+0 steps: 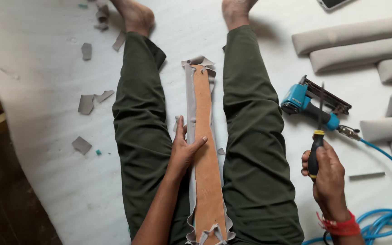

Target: The person cuts a piece of light-colored fabric with scissors, then wraps it around a long rectangular foam cushion. They fold the fabric edges and secure them using a pneumatic staple gun, repeating the process along the length of the cushion.

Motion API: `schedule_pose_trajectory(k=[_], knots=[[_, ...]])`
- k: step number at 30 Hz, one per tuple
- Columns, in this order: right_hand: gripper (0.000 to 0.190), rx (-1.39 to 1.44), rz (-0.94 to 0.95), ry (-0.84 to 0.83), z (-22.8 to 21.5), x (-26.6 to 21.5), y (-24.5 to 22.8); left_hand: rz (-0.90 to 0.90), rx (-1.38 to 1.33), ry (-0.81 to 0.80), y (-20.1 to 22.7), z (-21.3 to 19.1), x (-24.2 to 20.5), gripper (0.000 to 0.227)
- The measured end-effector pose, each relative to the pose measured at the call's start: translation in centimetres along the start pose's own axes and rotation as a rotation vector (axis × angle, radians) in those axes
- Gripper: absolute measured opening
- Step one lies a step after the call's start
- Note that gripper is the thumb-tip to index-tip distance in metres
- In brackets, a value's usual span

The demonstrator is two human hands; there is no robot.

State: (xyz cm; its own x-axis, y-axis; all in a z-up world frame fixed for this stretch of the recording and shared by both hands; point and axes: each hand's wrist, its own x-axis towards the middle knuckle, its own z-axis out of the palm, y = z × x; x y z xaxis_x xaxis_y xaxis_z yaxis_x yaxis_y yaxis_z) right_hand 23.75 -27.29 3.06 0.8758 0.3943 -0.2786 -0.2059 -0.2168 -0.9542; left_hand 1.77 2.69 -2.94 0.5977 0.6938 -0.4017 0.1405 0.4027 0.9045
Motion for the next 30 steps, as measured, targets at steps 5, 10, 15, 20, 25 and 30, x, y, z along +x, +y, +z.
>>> schedule_pose_trajectory(k=[5,10,15,20,25,30], knots=[[0.056,-0.227,0.262,-0.345,6.4,-3.9,-4.6,-0.044,-0.053,-0.095,2.4,0.1,-0.4,0.103],[0.06,-0.53,0.027,-0.518,8.1,-5.7,-4.9,-0.151,-0.175,-0.314,4.2,-1.8,-0.5,0.099],[0.053,-0.68,-0.077,-0.565,9.0,-6.8,-5.0,-0.155,0.135,-0.256,4.7,-2.3,-1.8,0.094],[0.054,-0.643,-0.199,-0.579,9.7,-7.1,-4.1,-0.187,0.049,-0.21,4.6,-1.6,-2.4,0.093],[0.05,-0.669,-0.154,-0.551,10.2,-6.5,-4.3,-0.275,0.049,-0.211,5.3,-1.4,-2.3,0.094],[0.05,-0.776,-0.153,-0.54,9.6,-6.0,-5.2,-0.184,0.26,-0.209,5.3,-1.1,-2.2,0.093]])
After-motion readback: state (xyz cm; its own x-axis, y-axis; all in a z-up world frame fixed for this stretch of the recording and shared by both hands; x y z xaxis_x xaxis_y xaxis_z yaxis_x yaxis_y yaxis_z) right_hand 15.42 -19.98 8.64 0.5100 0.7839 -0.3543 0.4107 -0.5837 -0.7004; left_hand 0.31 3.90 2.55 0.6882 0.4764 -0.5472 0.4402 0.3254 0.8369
